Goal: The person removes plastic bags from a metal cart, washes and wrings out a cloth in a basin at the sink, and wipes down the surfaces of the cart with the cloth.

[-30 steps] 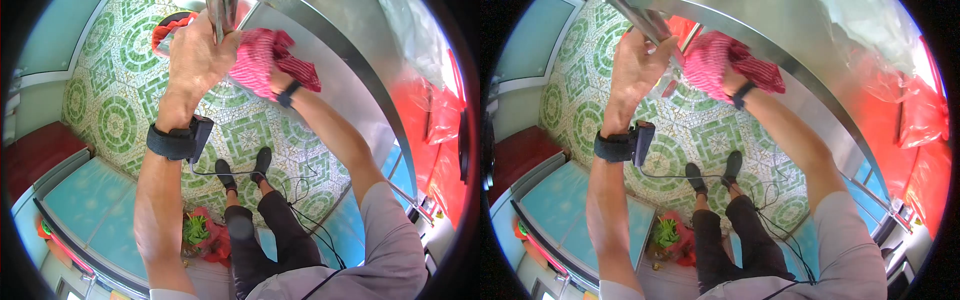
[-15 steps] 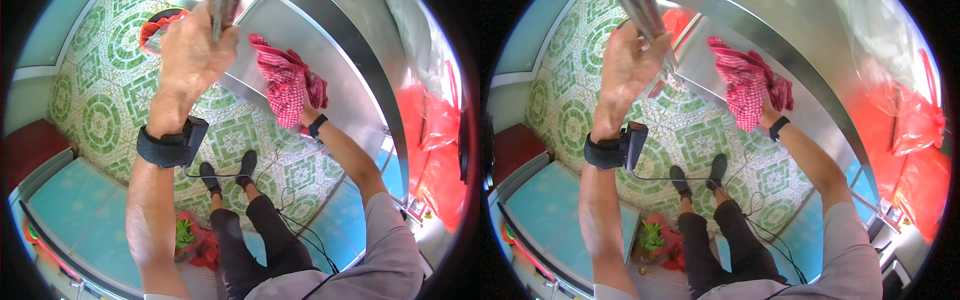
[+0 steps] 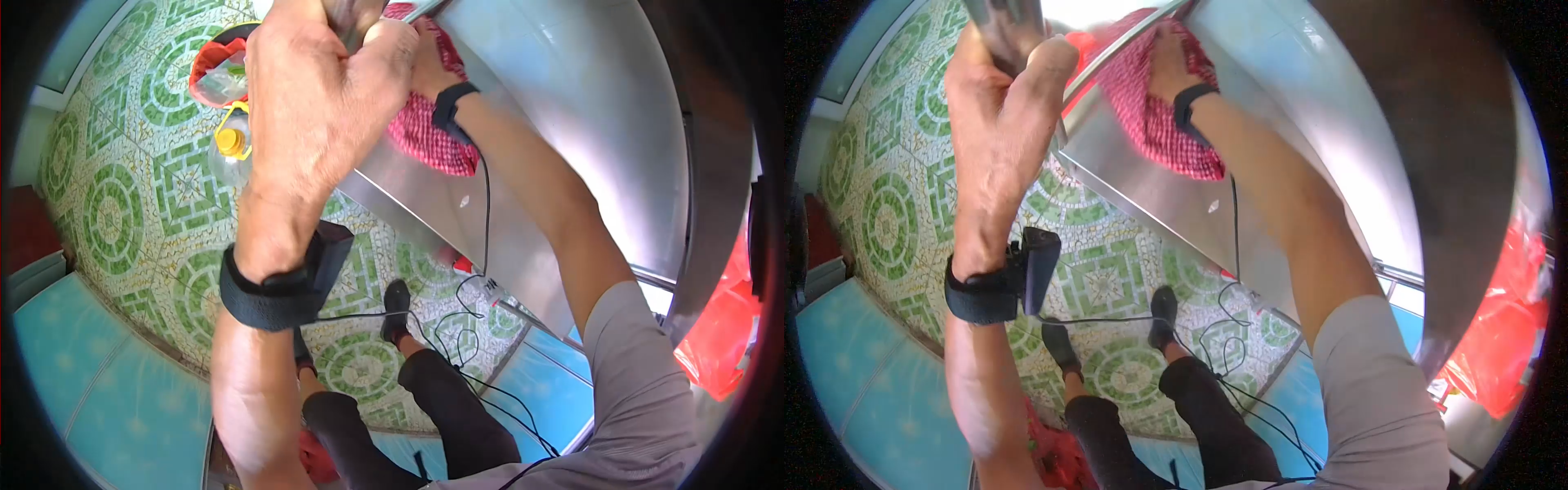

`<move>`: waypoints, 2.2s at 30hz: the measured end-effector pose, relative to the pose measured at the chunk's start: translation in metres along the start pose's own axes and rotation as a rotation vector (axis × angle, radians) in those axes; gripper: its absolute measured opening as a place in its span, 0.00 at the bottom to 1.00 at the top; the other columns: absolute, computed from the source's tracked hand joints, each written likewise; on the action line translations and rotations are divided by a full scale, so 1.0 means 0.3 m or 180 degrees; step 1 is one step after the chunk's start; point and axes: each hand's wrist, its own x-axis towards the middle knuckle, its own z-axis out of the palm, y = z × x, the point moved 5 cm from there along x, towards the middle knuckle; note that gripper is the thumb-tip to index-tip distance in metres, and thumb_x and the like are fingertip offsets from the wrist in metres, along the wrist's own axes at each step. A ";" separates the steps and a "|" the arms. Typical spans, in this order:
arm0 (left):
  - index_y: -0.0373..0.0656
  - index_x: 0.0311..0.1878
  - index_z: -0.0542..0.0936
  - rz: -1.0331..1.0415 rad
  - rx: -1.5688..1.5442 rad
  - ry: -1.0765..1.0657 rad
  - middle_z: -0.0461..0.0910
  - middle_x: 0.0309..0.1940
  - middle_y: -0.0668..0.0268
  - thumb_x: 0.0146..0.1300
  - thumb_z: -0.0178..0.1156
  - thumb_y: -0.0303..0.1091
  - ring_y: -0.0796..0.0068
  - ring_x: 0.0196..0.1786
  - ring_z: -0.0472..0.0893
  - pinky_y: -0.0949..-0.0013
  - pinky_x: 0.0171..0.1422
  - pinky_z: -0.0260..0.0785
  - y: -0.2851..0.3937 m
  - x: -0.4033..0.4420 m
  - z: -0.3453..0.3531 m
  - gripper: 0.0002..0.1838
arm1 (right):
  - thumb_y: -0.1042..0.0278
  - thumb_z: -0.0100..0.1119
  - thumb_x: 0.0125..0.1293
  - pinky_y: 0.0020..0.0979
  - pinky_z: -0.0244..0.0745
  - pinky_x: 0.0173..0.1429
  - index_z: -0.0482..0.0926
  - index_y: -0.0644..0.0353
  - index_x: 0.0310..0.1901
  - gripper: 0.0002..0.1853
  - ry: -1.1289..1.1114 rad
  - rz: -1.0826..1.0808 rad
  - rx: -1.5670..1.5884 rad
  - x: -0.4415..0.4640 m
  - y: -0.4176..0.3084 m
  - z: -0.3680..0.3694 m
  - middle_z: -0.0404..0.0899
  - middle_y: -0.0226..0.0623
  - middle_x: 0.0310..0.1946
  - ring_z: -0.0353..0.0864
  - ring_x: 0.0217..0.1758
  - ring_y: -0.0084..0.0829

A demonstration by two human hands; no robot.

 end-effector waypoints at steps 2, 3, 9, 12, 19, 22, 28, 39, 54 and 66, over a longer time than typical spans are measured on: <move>0.36 0.33 0.74 -0.0026 0.0132 0.0056 0.75 0.23 0.71 0.58 0.61 0.31 0.82 0.28 0.72 0.73 0.33 0.66 -0.015 0.014 0.003 0.08 | 0.42 0.62 0.50 0.47 0.53 0.70 0.62 0.57 0.67 0.44 0.0464 -0.0128 -0.0447 0.013 0.057 -0.116 0.63 0.50 0.64 0.60 0.65 0.51; 0.37 0.33 0.72 0.0024 -0.0020 0.0134 0.73 0.22 0.71 0.58 0.61 0.31 0.81 0.26 0.70 0.73 0.32 0.65 -0.017 0.018 0.011 0.09 | 0.44 0.62 0.51 0.46 0.55 0.69 0.62 0.55 0.67 0.43 0.0572 -0.0411 -0.0207 -0.001 0.047 -0.168 0.64 0.49 0.64 0.62 0.65 0.50; 0.38 0.30 0.67 0.1057 0.0023 0.0758 0.62 0.18 0.75 0.56 0.57 0.20 0.87 0.21 0.62 0.78 0.26 0.56 0.036 -0.006 0.028 0.08 | 0.49 0.57 0.59 0.41 0.52 0.74 0.64 0.58 0.66 0.36 0.0456 -0.0416 0.0444 -0.109 0.016 -0.241 0.65 0.51 0.64 0.61 0.68 0.49; 0.38 0.30 0.67 0.0462 -0.0790 0.0306 0.65 0.18 0.74 0.56 0.56 0.20 0.87 0.22 0.63 0.78 0.26 0.58 -0.018 0.005 0.031 0.07 | 0.51 0.63 0.57 0.39 0.47 0.76 0.56 0.62 0.69 0.43 -0.0180 0.0472 -0.0031 -0.193 0.098 -0.233 0.59 0.53 0.68 0.55 0.72 0.48; 0.39 0.31 0.67 0.0184 -0.0920 0.0091 0.63 0.19 0.74 0.56 0.55 0.21 0.86 0.22 0.64 0.76 0.25 0.58 0.004 0.004 0.026 0.06 | 0.60 0.54 0.60 0.40 0.48 0.76 0.61 0.69 0.65 0.33 -0.0535 0.1252 0.0171 -0.826 0.154 -0.445 0.62 0.58 0.64 0.57 0.70 0.52; 0.40 0.32 0.67 0.0495 -0.0585 0.0378 0.62 0.19 0.75 0.56 0.54 0.20 0.86 0.22 0.62 0.77 0.24 0.57 -0.006 0.001 0.032 0.06 | 0.63 0.53 0.60 0.40 0.47 0.76 0.61 0.70 0.64 0.32 -0.0634 0.2611 -0.0212 -1.327 0.269 -0.492 0.61 0.59 0.64 0.56 0.70 0.52; 0.33 0.46 0.72 0.0173 0.0454 0.0651 0.76 0.34 0.49 0.55 0.64 0.32 0.48 0.37 0.75 0.55 0.45 0.67 -0.092 -0.105 0.013 0.19 | 0.80 0.54 0.43 0.41 0.41 0.77 0.48 0.74 0.68 0.46 -0.0427 0.4015 -0.1020 -1.751 0.186 -0.486 0.49 0.61 0.69 0.46 0.74 0.55; 0.39 0.36 0.77 0.0199 0.1398 -0.1591 0.78 0.36 0.58 0.50 0.58 0.25 0.58 0.43 0.78 0.57 0.43 0.70 -0.163 -0.597 0.550 0.08 | 0.78 0.58 0.44 0.42 0.48 0.75 0.57 0.69 0.65 0.41 -0.0210 0.4155 -0.1307 -1.689 0.168 -0.510 0.54 0.56 0.68 0.51 0.72 0.53; 0.38 0.24 0.78 -0.1238 0.1193 0.0261 0.78 0.20 0.58 0.50 0.59 0.23 0.66 0.20 0.77 0.66 0.28 0.69 -0.369 -0.436 -0.015 0.02 | 0.77 0.58 0.37 0.40 0.28 0.79 0.41 0.68 0.71 0.56 -0.0679 0.4259 -0.1536 -1.901 0.302 -0.410 0.39 0.54 0.73 0.33 0.77 0.51; 0.36 0.37 0.83 -0.2614 0.0463 0.1106 0.82 0.25 0.62 0.57 0.65 0.29 0.73 0.23 0.82 0.71 0.24 0.78 -0.776 0.160 -0.206 0.07 | 0.79 0.54 0.41 0.40 0.35 0.78 0.48 0.65 0.70 0.48 -0.1302 0.4687 -0.0987 -2.073 0.333 -0.367 0.45 0.54 0.71 0.41 0.75 0.50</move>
